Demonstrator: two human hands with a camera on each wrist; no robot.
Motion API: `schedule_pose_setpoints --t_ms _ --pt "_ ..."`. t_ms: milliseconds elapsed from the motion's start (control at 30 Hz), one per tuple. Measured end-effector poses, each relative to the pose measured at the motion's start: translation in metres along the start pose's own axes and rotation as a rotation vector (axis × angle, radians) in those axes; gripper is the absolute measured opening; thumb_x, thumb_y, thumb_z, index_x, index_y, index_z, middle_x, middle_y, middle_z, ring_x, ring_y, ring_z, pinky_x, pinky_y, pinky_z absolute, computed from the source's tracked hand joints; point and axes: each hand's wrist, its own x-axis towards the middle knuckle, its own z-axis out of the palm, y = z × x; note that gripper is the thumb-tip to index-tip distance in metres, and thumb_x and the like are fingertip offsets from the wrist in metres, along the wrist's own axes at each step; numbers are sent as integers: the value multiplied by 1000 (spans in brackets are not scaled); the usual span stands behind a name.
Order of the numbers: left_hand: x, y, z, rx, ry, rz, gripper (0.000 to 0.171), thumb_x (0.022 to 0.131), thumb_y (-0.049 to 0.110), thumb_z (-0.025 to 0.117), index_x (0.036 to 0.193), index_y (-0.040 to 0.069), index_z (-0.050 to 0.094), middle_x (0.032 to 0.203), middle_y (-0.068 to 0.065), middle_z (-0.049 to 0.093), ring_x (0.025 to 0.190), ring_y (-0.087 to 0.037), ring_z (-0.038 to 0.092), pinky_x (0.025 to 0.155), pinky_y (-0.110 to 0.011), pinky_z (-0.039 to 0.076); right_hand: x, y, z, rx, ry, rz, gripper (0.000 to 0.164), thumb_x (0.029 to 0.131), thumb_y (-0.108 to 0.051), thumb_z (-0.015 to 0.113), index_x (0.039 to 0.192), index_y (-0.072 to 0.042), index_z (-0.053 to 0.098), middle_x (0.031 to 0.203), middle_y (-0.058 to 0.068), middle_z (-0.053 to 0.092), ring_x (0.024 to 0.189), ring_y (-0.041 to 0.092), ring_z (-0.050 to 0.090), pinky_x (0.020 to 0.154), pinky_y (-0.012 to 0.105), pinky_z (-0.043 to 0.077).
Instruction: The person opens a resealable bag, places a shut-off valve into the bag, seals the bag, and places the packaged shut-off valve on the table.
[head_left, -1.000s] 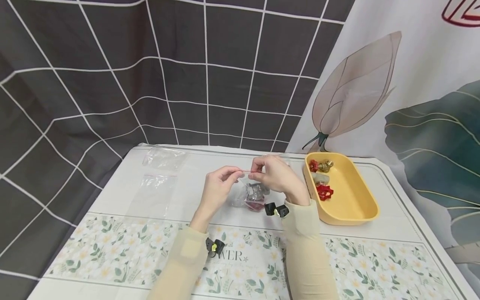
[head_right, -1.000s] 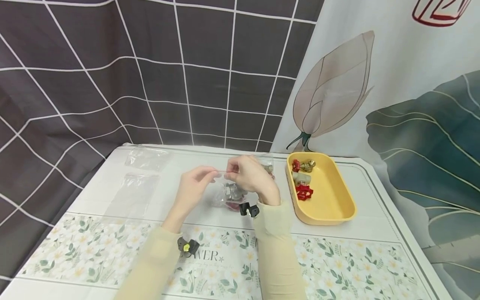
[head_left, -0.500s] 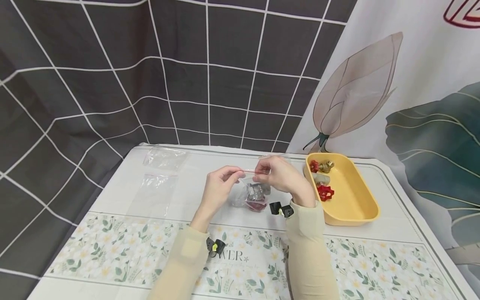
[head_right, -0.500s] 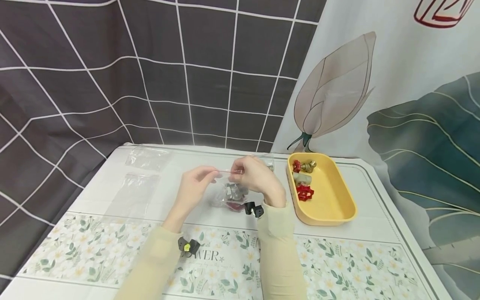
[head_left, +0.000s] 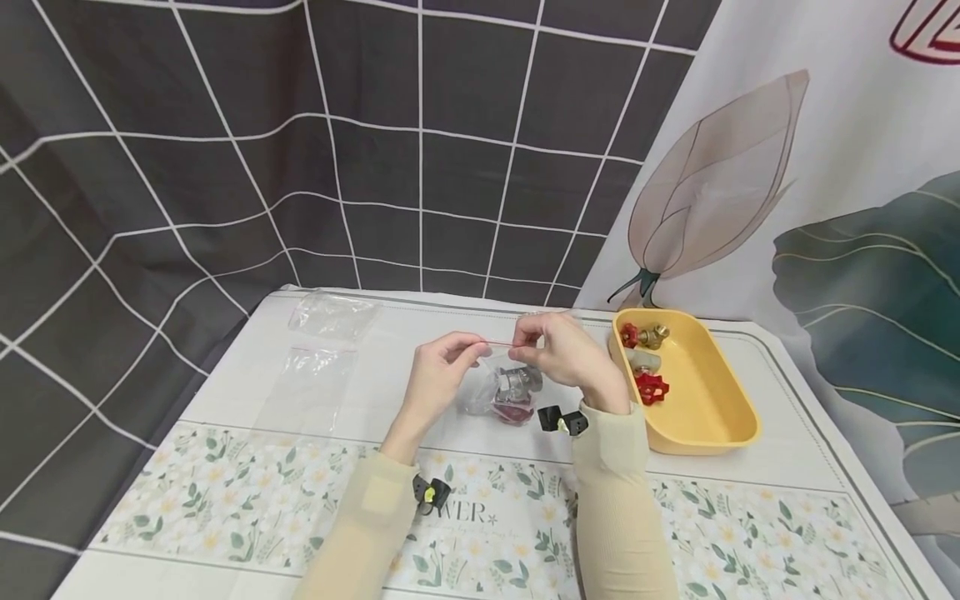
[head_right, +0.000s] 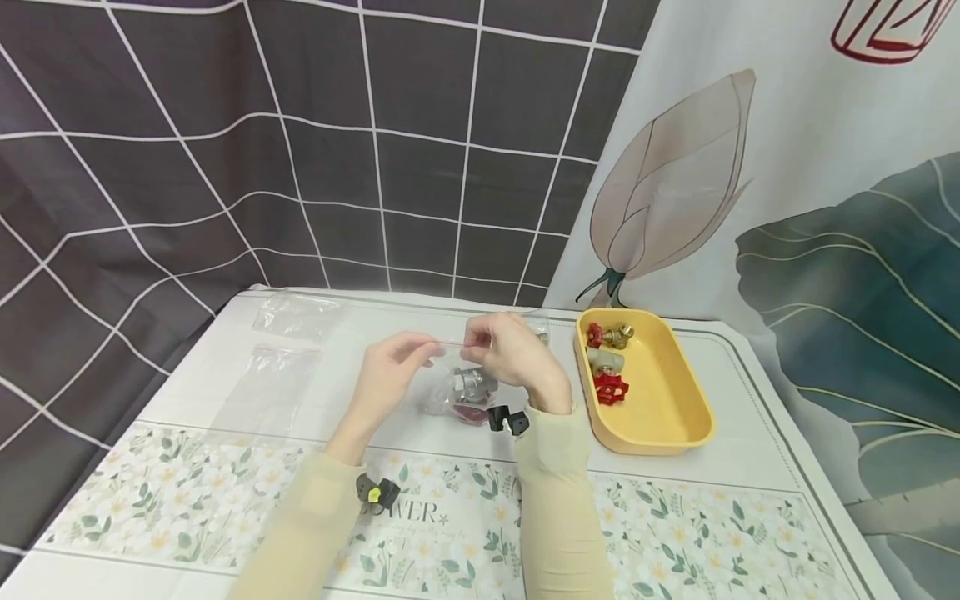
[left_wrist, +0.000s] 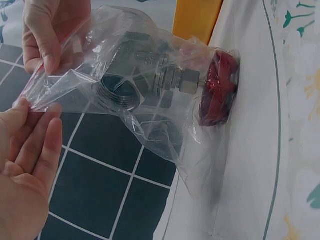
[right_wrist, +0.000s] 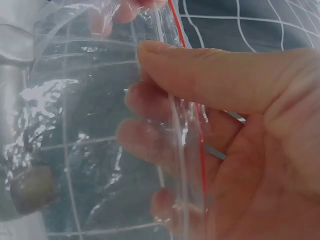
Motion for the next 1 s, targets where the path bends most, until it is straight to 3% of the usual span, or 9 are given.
schedule_pose_setpoints --t_ms 167,267,500,767,1000 --pt "0 0 0 15 8 -2 18 93 25 68 99 10 73 94 1 73 82 -23 69 74 -32 56 1 -4 -1 -92 -12 -7 15 84 -12 77 76 -18 67 69 -11 61 66 9 55 67 33 43" --pt "0 0 -1 9 10 -3 18 94 25 67 100 9 73 94 1 73 82 -26 69 74 -32 56 1 -7 -3 -121 -18 -8 10 84 -13 78 79 -16 70 70 -10 61 65 9 54 65 32 44" --pt "1 2 -1 -7 11 -16 17 93 21 67 100 6 73 94 -5 74 82 -27 69 75 -33 56 1 -12 -3 -107 -2 -22 6 84 -12 78 82 -14 73 74 -7 65 67 9 57 63 30 47" --pt "2 4 1 18 5 -45 15 93 9 66 100 -3 70 95 -16 72 85 -32 69 76 -31 55 1 -10 -1 -84 8 -59 17 83 -8 77 72 -18 68 72 -8 62 66 10 54 62 31 45" --pt "2 3 1 10 7 -40 16 93 16 67 99 3 72 92 -9 73 82 -24 69 75 -31 55 2 -4 0 -41 2 -35 13 84 -10 78 75 -15 69 71 -8 62 65 10 55 62 30 47"
